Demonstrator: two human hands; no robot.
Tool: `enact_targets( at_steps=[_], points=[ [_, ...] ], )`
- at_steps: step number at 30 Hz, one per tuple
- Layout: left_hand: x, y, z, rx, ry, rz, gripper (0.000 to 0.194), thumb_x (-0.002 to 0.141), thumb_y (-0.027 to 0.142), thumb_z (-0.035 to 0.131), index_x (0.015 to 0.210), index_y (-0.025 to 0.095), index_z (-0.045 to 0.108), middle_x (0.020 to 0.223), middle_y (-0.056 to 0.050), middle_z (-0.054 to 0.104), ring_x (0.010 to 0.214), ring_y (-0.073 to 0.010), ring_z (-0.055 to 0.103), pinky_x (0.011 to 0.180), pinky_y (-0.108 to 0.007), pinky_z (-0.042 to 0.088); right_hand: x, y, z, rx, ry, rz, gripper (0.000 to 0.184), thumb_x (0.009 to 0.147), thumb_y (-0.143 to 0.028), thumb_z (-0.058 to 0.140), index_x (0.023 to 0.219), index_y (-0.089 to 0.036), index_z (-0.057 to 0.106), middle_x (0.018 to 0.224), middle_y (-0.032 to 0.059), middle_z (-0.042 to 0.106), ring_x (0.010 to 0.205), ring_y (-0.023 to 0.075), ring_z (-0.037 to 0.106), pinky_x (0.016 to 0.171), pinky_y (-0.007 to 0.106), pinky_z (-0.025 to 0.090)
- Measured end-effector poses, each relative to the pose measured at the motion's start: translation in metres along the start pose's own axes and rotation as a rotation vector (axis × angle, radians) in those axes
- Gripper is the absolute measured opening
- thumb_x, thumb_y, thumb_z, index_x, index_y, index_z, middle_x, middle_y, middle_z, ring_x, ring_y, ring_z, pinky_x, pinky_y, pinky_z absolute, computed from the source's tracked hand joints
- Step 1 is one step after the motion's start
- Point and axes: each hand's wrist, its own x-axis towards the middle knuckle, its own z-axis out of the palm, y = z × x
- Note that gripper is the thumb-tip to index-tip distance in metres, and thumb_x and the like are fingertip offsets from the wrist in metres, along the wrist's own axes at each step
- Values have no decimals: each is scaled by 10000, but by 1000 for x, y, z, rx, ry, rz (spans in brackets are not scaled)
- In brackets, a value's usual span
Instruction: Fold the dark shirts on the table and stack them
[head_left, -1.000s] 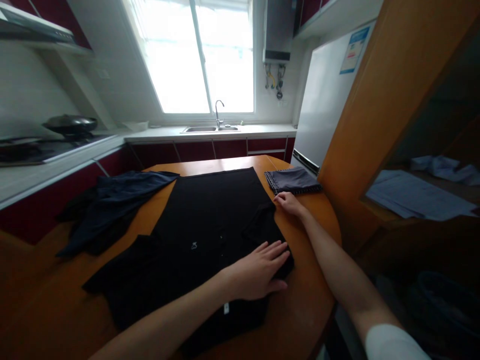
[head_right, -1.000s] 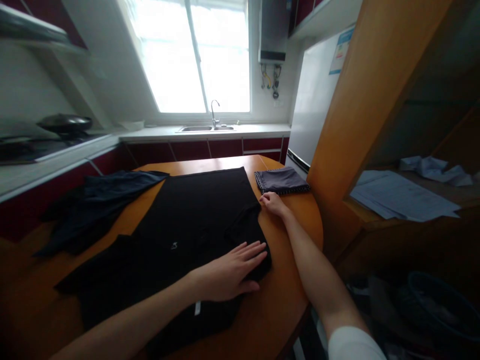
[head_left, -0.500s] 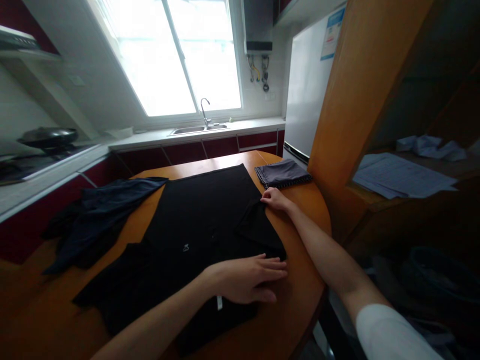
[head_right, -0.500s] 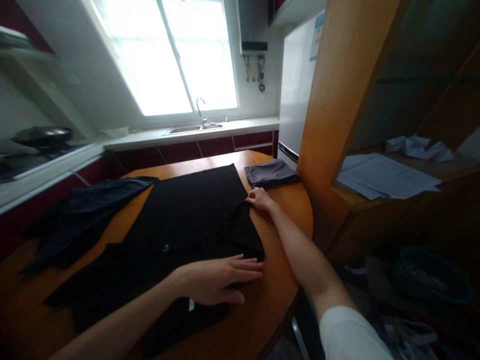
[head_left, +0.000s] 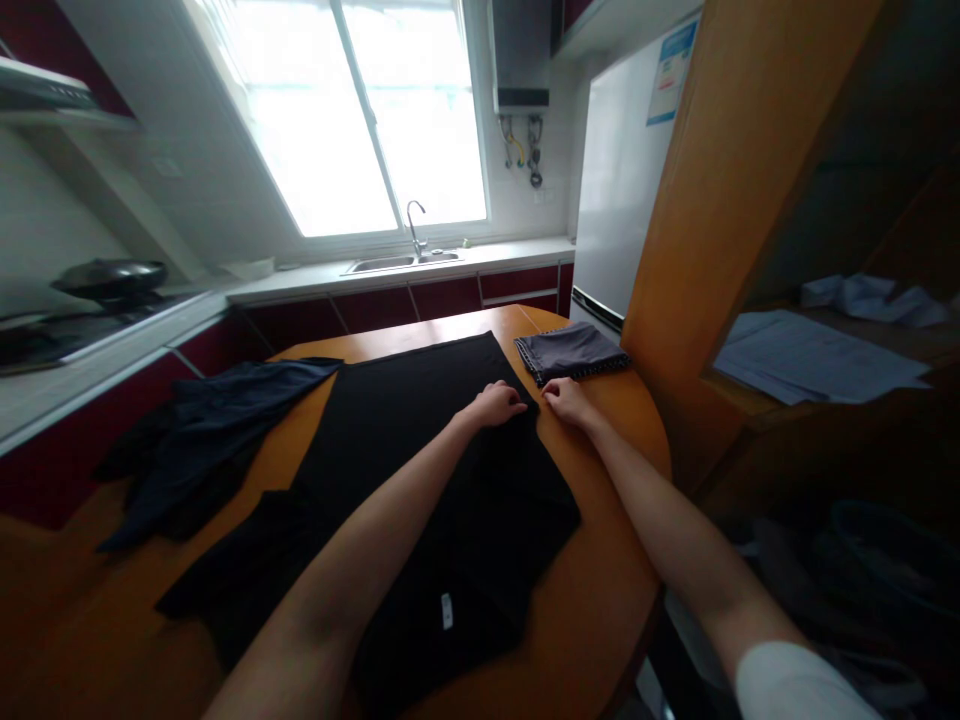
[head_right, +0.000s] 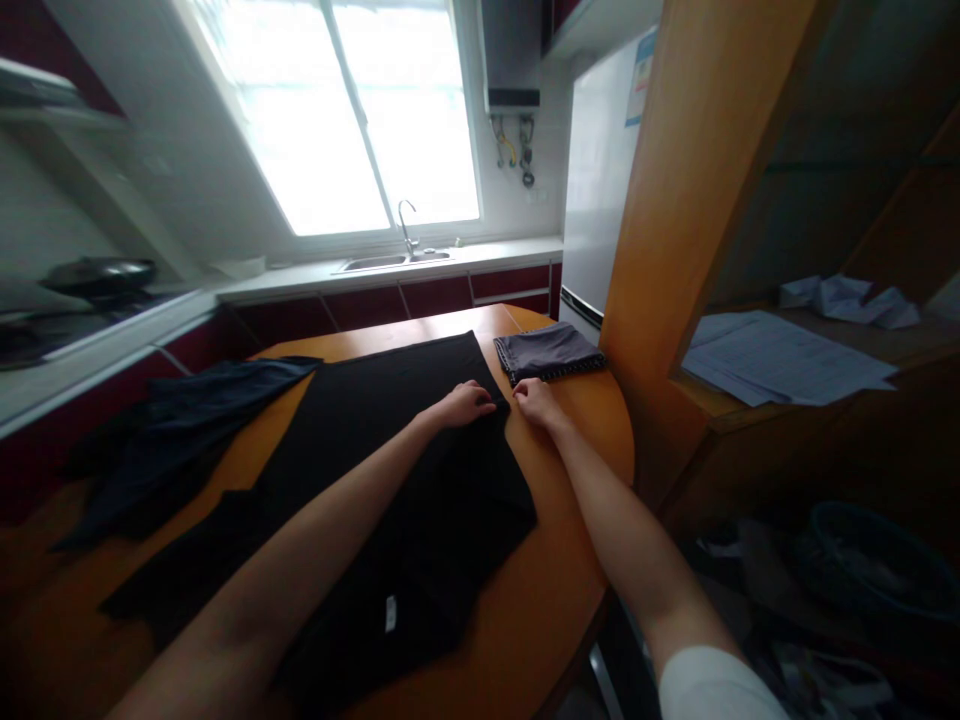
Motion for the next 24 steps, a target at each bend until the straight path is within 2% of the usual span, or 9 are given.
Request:
enact_targets(
  at_steps=[2,4,6,8,12,15,19,24],
  points=[
    [14,-2,0,-25,-84,15,224,680,402,814,694,197,724,821,-38,689,825,-210,637,823,-266,481,0,0,3,-14,0,24,160,832,-130,625,840,-185,776,870,80,777,797,185,706,721,236,493],
    [23,-4,0,-69,-175,52,240,659,409,815,639,194,710,673,3,661,677,-167,611,708,-237,481,0,0,5,-28,-3,45,137,821,-147,643,815,-185,775,844,86,774,770,193,703,707,244,495],
    [27,-5,1,-126,-239,105,228,680,403,792,682,183,731,638,18,666,616,-150,594,647,-229,474,1,1,6,-38,-7,61,136,819,-153,644,801,-188,774,837,90,772,767,198,702,701,248,494],
    [27,-6,3,-185,-260,155,219,726,378,753,787,169,756,699,9,706,643,-155,614,651,-236,482,3,2,6,-41,-12,68,149,821,-150,636,798,-198,775,844,87,773,777,199,703,705,247,493],
    [22,-9,12,-270,-226,210,231,773,281,707,955,145,743,881,-41,758,783,-177,676,754,-264,519,6,4,4,-40,-25,69,171,819,-139,628,801,-211,781,871,84,777,809,206,706,741,254,496],
    [18,-13,21,-283,-154,212,251,798,213,669,1029,130,721,968,-72,758,869,-180,693,833,-281,520,7,5,5,-41,-30,74,174,832,-149,621,820,-206,784,884,92,778,827,215,709,749,262,498],
    [12,-16,31,-212,-44,183,262,810,176,650,1062,166,722,977,-53,740,911,-185,675,884,-294,498,6,4,6,-51,-33,84,188,842,-146,609,829,-209,785,897,87,780,831,213,713,744,258,498],
    [7,-17,33,-84,13,146,220,837,202,657,1037,240,741,908,-16,705,873,-201,640,890,-326,464,4,1,4,-84,-45,96,188,838,-142,616,851,-216,788,921,83,782,862,218,712,777,261,500]
  ],
)
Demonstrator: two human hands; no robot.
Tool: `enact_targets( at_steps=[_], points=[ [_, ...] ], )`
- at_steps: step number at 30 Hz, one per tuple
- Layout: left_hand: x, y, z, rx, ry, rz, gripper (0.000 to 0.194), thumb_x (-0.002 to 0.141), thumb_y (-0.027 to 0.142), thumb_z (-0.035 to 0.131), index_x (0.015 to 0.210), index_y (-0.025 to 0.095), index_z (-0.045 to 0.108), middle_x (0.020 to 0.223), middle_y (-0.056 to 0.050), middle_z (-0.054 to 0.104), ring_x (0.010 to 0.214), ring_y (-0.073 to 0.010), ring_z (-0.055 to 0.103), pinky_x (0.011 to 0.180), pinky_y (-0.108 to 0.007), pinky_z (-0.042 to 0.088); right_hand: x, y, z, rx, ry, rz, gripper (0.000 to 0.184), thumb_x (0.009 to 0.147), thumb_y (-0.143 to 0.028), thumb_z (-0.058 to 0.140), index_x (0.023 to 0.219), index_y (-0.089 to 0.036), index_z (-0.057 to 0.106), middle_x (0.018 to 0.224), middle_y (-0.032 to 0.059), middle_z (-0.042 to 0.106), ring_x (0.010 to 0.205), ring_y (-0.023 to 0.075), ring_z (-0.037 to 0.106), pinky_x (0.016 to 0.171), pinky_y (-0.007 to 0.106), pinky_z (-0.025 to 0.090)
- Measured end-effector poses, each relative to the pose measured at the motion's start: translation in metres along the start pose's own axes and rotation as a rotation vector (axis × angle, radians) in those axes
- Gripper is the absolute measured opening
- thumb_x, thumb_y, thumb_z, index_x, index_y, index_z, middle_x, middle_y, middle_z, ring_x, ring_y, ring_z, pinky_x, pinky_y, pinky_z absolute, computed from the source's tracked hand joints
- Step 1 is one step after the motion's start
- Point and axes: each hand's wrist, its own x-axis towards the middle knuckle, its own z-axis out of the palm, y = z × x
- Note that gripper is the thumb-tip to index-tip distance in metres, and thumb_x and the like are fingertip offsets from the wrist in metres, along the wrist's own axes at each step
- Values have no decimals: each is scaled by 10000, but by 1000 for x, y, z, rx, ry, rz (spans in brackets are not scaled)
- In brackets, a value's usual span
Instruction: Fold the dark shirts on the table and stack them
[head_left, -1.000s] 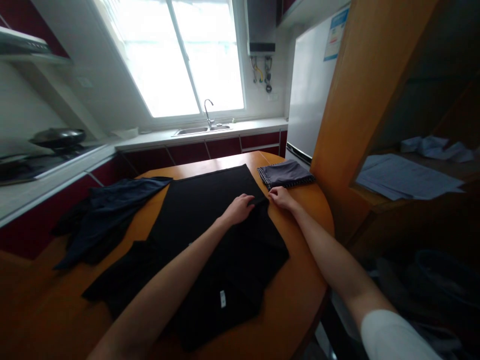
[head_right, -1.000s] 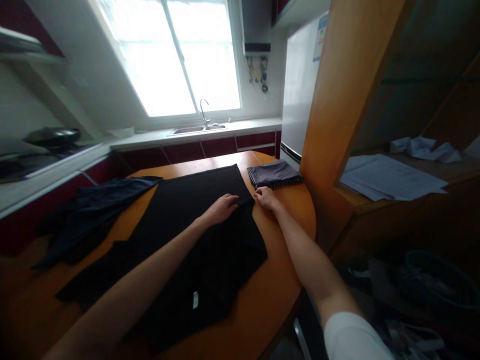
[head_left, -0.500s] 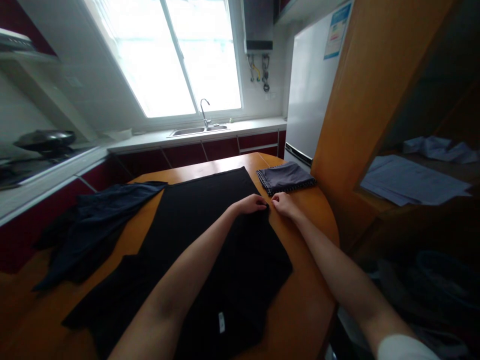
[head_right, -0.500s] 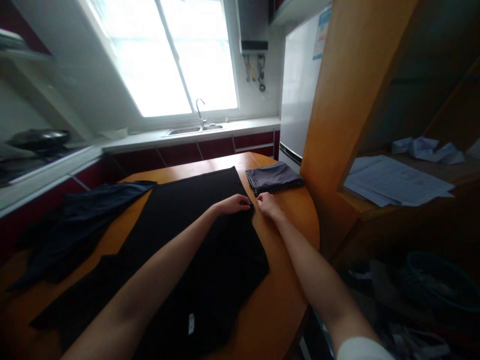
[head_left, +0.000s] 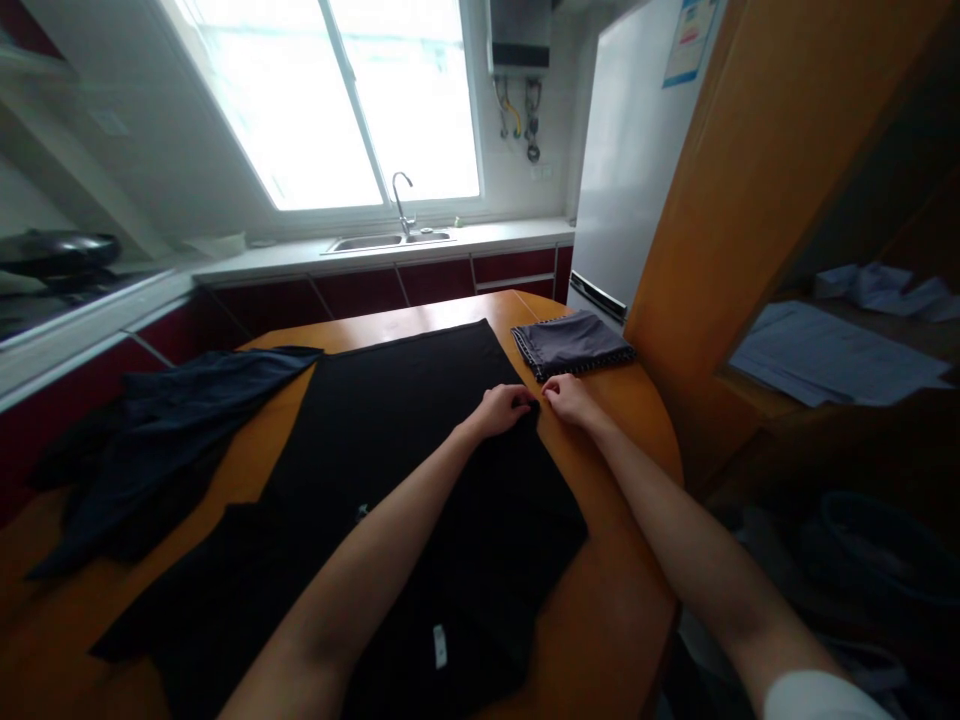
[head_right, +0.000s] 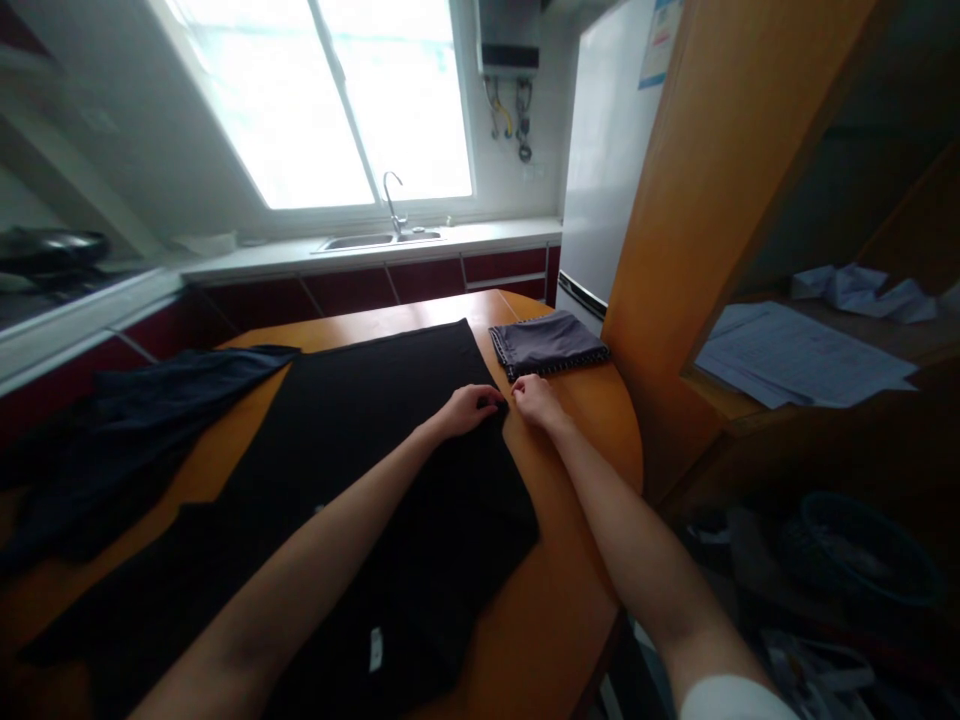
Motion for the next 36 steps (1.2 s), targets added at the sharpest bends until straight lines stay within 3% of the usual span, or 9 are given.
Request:
enact_targets(
  at_steps=[5,8,12,16,20,23,28,32,36],
  points=[
    [-7,1,-1,118,61,-41,148,887,340,663,966,230,722,1010,-67,647,1054,-286,561,978,-445,391,-8,-13,-8,-64,-9,29,216,875,-154,576,918,-193,784,961,104,775,911,224,707,836,271,501],
    [-10,2,-1,252,72,-61,185,924,399,628,965,230,691,1067,-74,610,1070,-287,534,954,-459,401,-33,-35,-8,-120,25,45,308,930,-198,501,1110,-122,739,1123,175,733,1075,267,665,956,339,470],
    [-10,2,-1,354,65,-60,182,959,392,581,939,234,669,1077,-56,602,1038,-255,538,913,-431,430,-91,-69,10,-194,10,-101,576,996,-372,413,1484,-68,443,1555,191,411,1456,287,334,1178,425,263],
    [-8,1,-3,375,68,-59,231,966,402,568,880,209,662,1105,-70,598,1064,-264,532,910,-442,438,-133,-82,29,-287,-196,-144,793,992,-560,346,1559,-11,262,1649,192,157,1537,294,88,1231,485,84],
    [-11,5,-8,418,69,-36,222,953,379,590,885,185,673,1129,-107,600,1101,-314,531,944,-512,425,-141,-79,31,-335,-232,-146,859,979,-632,301,1564,-6,238,1655,183,95,1540,283,50,1234,488,38],
    [-11,13,-11,435,78,14,187,969,307,553,1038,193,684,1204,-117,609,1183,-312,526,1022,-513,391,-139,-79,27,-349,-233,-153,854,986,-632,270,1561,-2,244,1653,183,103,1540,282,55,1234,490,41],
    [-11,22,-9,372,-195,328,439,958,166,445,1379,216,555,1440,-74,561,1344,-193,494,1135,-347,344,-138,-83,26,-357,-261,-135,857,979,-626,313,1564,-4,237,1648,199,133,1536,305,79,1232,504,62],
    [-16,18,-6,392,-313,249,531,1038,253,297,1568,228,272,1618,-65,327,1516,-235,221,1196,-520,206,-147,-81,22,-361,-238,-151,822,987,-613,315,1566,-32,258,1645,181,170,1534,292,108,1235,503,72],
    [-18,11,-3,422,-300,181,555,1064,416,237,1595,256,210,1656,-28,209,1541,-274,79,1204,-582,111,-176,-69,9,-387,-244,-215,777,998,-600,316,1580,-91,243,1656,131,140,1537,260,103,1237,502,90]
  ],
)
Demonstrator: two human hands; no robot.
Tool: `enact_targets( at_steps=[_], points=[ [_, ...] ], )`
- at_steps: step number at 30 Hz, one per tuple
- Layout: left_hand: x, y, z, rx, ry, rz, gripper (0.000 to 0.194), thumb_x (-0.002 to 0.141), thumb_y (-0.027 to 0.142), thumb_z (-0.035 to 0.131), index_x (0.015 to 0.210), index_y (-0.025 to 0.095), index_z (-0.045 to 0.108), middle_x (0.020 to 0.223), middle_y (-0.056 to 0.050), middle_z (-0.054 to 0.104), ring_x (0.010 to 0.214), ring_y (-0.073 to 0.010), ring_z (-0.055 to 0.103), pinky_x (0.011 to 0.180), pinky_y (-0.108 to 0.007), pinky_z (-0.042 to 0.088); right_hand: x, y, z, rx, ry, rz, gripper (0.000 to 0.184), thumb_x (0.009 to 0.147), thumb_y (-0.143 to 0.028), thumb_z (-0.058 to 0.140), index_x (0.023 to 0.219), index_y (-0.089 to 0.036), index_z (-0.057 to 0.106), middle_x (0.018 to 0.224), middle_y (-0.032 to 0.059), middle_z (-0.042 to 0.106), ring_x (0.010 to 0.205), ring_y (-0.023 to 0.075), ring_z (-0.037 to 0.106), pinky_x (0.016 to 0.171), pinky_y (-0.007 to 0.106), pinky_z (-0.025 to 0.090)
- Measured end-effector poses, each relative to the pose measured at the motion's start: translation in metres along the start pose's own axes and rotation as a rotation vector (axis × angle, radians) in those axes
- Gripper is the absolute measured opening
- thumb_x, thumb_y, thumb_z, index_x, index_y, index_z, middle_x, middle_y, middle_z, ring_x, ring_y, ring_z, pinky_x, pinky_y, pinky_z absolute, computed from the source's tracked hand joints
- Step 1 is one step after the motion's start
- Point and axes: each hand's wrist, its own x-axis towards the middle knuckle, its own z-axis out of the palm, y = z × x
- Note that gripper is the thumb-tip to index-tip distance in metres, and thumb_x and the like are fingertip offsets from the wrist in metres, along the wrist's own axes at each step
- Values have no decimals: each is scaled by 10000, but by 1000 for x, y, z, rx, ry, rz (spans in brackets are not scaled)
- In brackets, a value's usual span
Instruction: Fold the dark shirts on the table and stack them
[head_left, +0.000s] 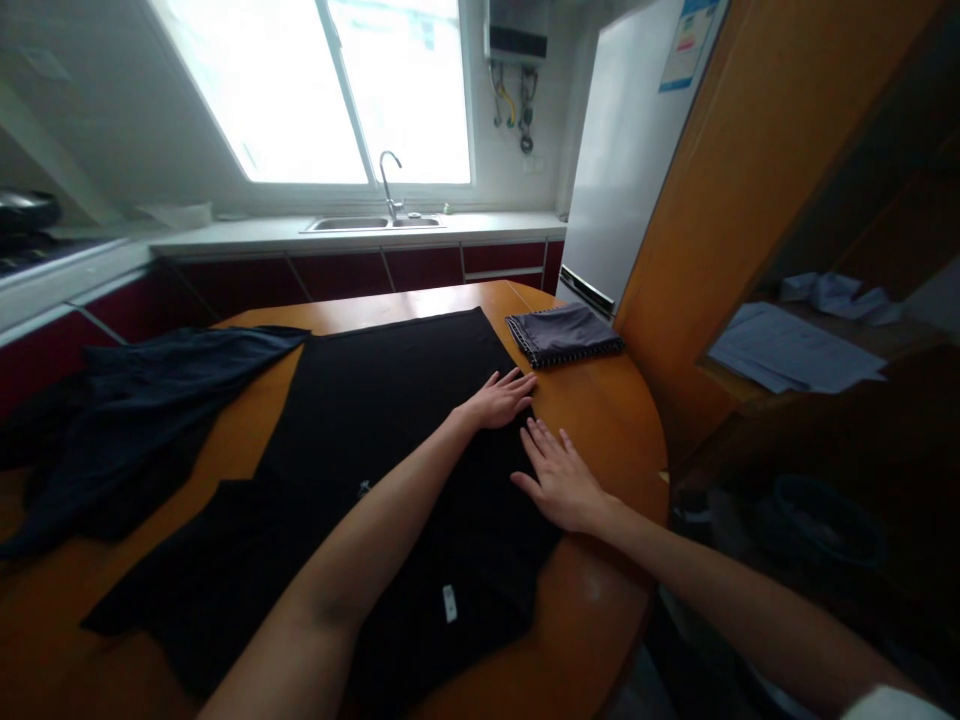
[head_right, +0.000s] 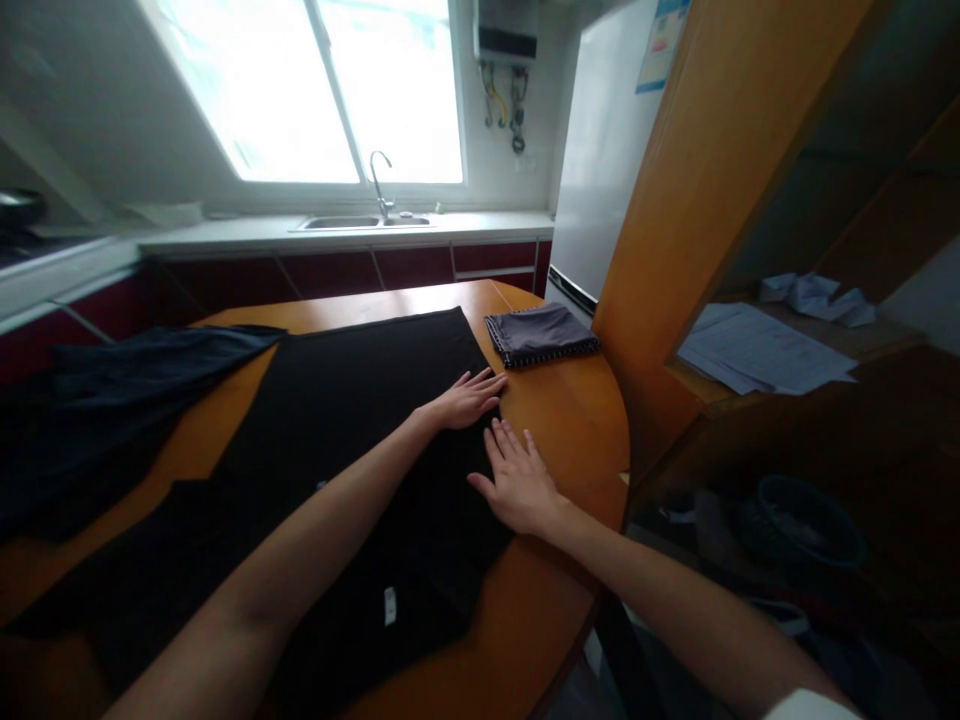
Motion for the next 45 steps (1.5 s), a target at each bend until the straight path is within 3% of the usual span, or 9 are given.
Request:
enact_targets(
  at_steps=[10,15,19,24,27,30,34,40,45],
  points=[
    [8,-2,11,-7,6,-52,614,1047,516,195,1610,275,141,1662,-7,183,1542,-290,67,1198,-617,84,-102,22,-6,67,69,-102,639,1013,-471,430,1569,-185,300,1630,105,256,1509,255,230,1227,535,203],
    [5,2,3,-10,-6,-55,608,1050,515,192,1606,275,152,1667,-18,162,1543,-287,54,1193,-628,74,-114,36,-4,401,290,62,475,1049,-401,336,1419,-204,559,1482,105,526,1414,243,434,1187,523,323],
    [4,17,-21,5,23,-47,592,1055,463,227,1596,228,189,1667,-76,158,1542,-279,75,1196,-612,74,-107,42,0,489,459,207,500,1049,-407,311,1393,-167,583,1446,125,562,1371,243,491,1157,496,385],
    [-5,53,-35,4,-110,34,585,1037,383,284,1560,121,264,1626,-173,263,1516,-293,213,1175,-559,237,-101,35,0,293,379,117,491,1040,-325,317,1488,-199,473,1518,99,485,1425,241,417,1176,514,349],
    [-21,69,-16,49,-52,9,648,1032,461,303,1561,89,255,1632,-195,224,1523,-308,179,1191,-550,197,-101,23,-4,184,246,-13,542,1031,-308,347,1562,-202,329,1599,78,352,1487,227,298,1204,505,298],
    [-35,74,7,84,37,-30,711,1031,562,252,1567,94,255,1638,-180,213,1533,-290,144,1219,-500,135,-105,13,-8,82,142,-92,562,1018,-337,409,1557,-196,337,1615,70,311,1504,234,252,1223,506,249],
    [-41,74,20,99,100,-32,722,1028,606,204,1576,139,261,1647,-140,204,1536,-256,140,1232,-439,96,-112,14,-8,27,119,-89,537,1024,-353,411,1534,-188,386,1604,75,331,1499,239,265,1225,507,237],
    [-39,75,18,66,77,-28,744,1027,622,188,1582,130,244,1650,-140,188,1536,-253,139,1232,-448,105,-116,18,-6,16,126,-84,539,1021,-360,419,1532,-193,388,1597,60,345,1493,240,281,1218,517,257],
    [-35,31,0,26,38,-240,697,1036,563,242,1578,125,240,1652,-158,160,1534,-318,109,1204,-576,132,-115,16,-7,42,143,-75,541,1006,-357,446,1527,-220,402,1585,54,371,1481,243,310,1213,522,268]
  ],
)
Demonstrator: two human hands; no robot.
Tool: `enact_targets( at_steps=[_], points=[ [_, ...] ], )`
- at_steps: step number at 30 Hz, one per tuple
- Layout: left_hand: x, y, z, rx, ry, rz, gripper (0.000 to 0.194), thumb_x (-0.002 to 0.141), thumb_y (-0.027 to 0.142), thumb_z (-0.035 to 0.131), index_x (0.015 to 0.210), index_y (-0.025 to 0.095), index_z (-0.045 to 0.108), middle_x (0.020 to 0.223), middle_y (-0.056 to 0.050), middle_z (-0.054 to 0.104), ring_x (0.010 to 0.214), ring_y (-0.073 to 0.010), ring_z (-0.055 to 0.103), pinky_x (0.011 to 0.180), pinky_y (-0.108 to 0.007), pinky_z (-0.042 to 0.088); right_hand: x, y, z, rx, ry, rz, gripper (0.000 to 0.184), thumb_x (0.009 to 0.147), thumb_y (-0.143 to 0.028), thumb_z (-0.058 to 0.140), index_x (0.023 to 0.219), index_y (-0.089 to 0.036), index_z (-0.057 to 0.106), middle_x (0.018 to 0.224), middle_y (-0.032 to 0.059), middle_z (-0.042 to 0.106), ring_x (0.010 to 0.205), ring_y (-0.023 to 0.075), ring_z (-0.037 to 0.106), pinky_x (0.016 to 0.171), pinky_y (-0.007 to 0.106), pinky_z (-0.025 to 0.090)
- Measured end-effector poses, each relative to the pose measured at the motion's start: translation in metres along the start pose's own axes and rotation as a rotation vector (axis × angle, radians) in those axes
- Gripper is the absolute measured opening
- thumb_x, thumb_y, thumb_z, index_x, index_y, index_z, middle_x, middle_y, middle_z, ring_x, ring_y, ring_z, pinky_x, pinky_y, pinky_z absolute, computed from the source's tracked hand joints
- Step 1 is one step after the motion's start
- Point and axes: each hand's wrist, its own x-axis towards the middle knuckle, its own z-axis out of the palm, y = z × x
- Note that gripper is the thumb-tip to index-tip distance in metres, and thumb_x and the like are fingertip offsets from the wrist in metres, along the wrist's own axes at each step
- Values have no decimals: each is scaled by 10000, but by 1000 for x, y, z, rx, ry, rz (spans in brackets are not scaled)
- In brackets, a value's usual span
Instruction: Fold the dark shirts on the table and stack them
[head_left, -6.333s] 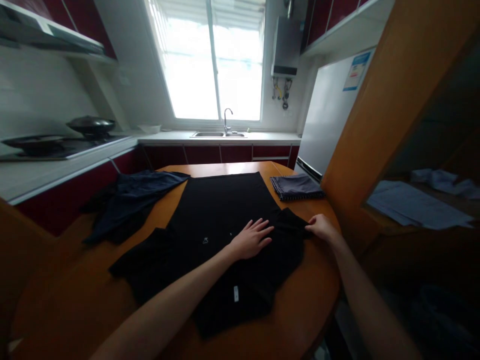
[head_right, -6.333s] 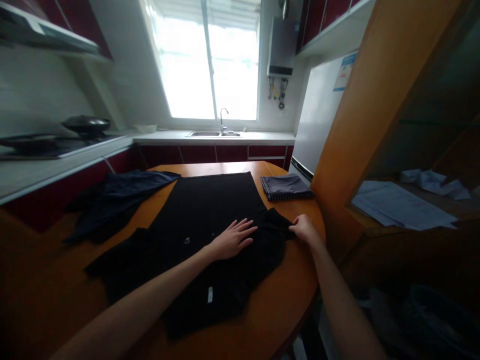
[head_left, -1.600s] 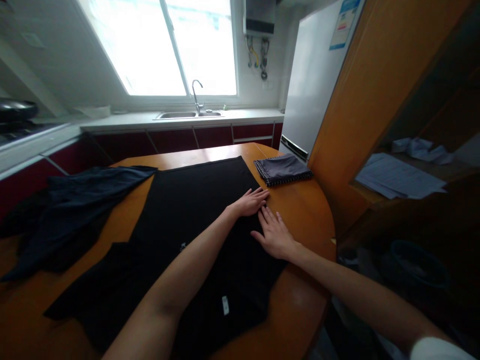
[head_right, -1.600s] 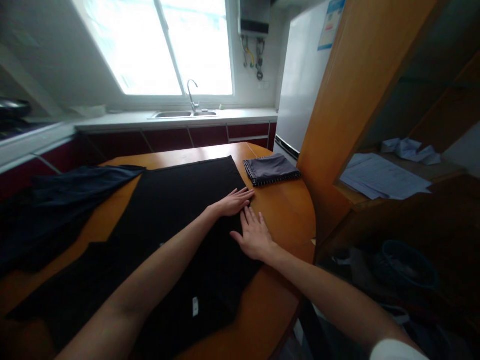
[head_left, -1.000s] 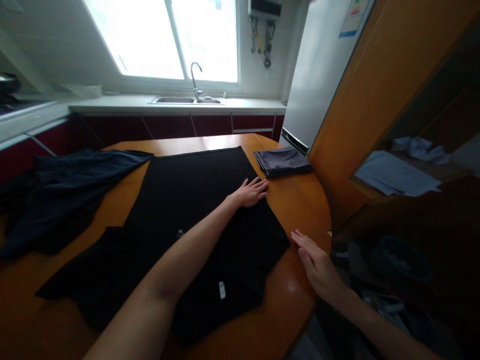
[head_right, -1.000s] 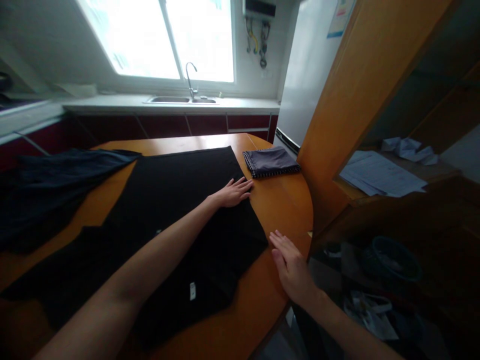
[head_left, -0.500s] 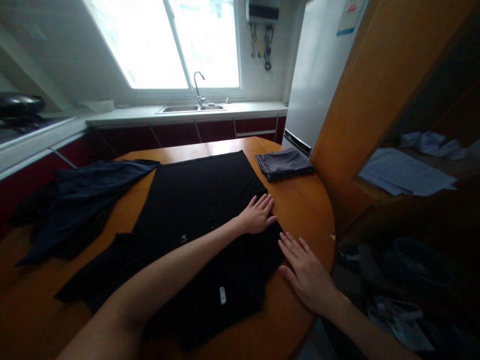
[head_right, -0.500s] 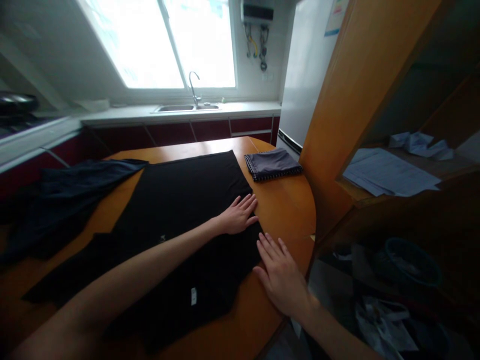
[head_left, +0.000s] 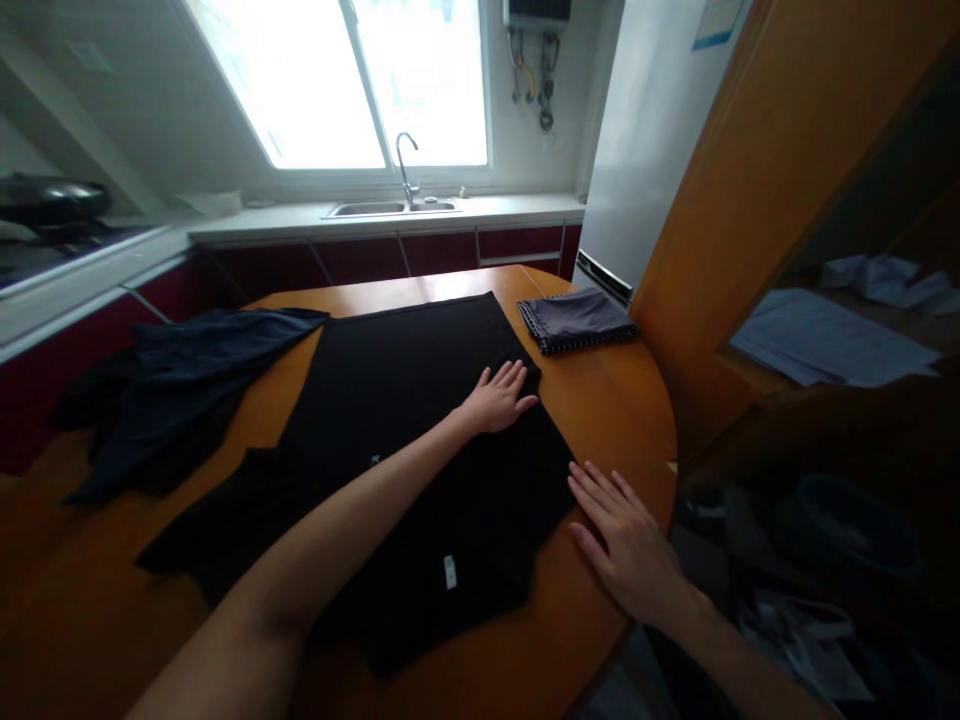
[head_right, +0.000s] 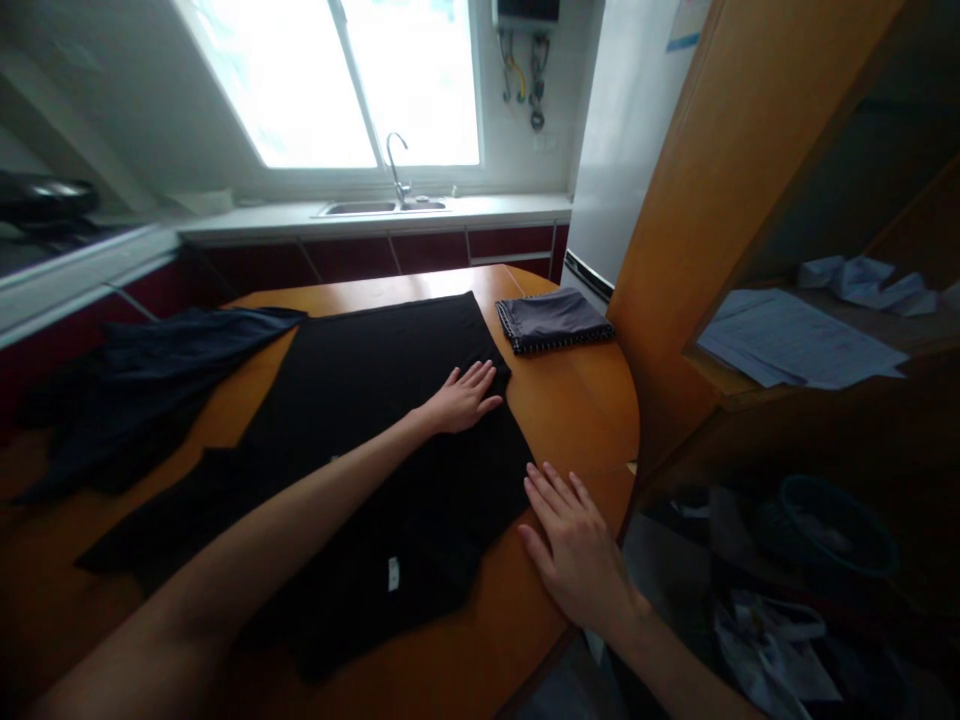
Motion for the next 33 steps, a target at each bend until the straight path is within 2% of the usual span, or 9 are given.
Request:
enact_targets(
  at_steps=[3,5,7,9,12,15,20,26,33],
  points=[
    [8,-32,-17,-48,65,-219,612,1051,461,253,1542,99,307,1634,-200,208,1523,-347,150,1173,-602,201,0,0,0,6,1,2,542,1000,-346,447,1526,-223,405,1586,49,369,1481,240,310,1212,518,273],
    [6,-39,-25,-74,140,-233,546,1051,373,265,1522,110,348,1618,-181,278,1513,-320,211,1180,-550,233,0,0,0,10,6,1,544,994,-339,451,1525,-229,408,1583,50,375,1480,243,312,1208,524,278],
    [-5,-30,-25,-88,168,-107,504,1046,306,264,1506,141,387,1602,-131,343,1500,-257,271,1198,-466,240,0,0,2,3,11,1,543,991,-335,451,1522,-224,414,1584,49,374,1480,244,313,1208,524,278],
    [-18,-10,-18,-89,122,67,500,1054,313,242,1509,175,395,1594,-93,371,1492,-208,294,1208,-414,229,0,0,3,-12,15,2,539,991,-330,447,1516,-214,422,1587,43,366,1479,242,315,1208,516,280],
    [-34,18,-1,-32,3,195,601,1050,490,271,1559,172,309,1632,-114,264,1521,-244,210,1221,-476,167,-1,1,5,-30,22,5,532,990,-321,444,1508,-201,434,1589,39,363,1478,235,318,1211,506,280],
    [-38,28,8,27,-23,164,727,1019,606,284,1590,160,224,1650,-134,162,1534,-278,138,1223,-527,100,-1,1,5,-29,31,1,530,989,-315,444,1506,-204,438,1581,45,380,1476,235,322,1209,510,283],
    [-39,34,10,75,20,107,741,1014,617,284,1594,159,221,1639,-156,199,1532,-288,148,1224,-511,88,-1,1,6,-24,42,-3,531,979,-303,449,1503,-216,446,1575,45,392,1468,237,340,1207,512,285],
    [-63,66,21,32,18,276,820,998,675,243,1593,113,200,1640,-183,158,1537,-276,103,1219,-446,160,-1,3,8,-23,56,-9,549,974,-296,448,1518,-234,422,1568,39,405,1464,239,348,1199,520,297],
    [-53,49,16,51,13,184,793,1019,641,216,1578,79,238,1644,-179,159,1536,-281,120,1224,-454,128,-1,2,7,-25,44,-6,527,981,-301,439,1499,-208,450,1578,37,392,1474,233,328,1207,506,283]
  ],
)
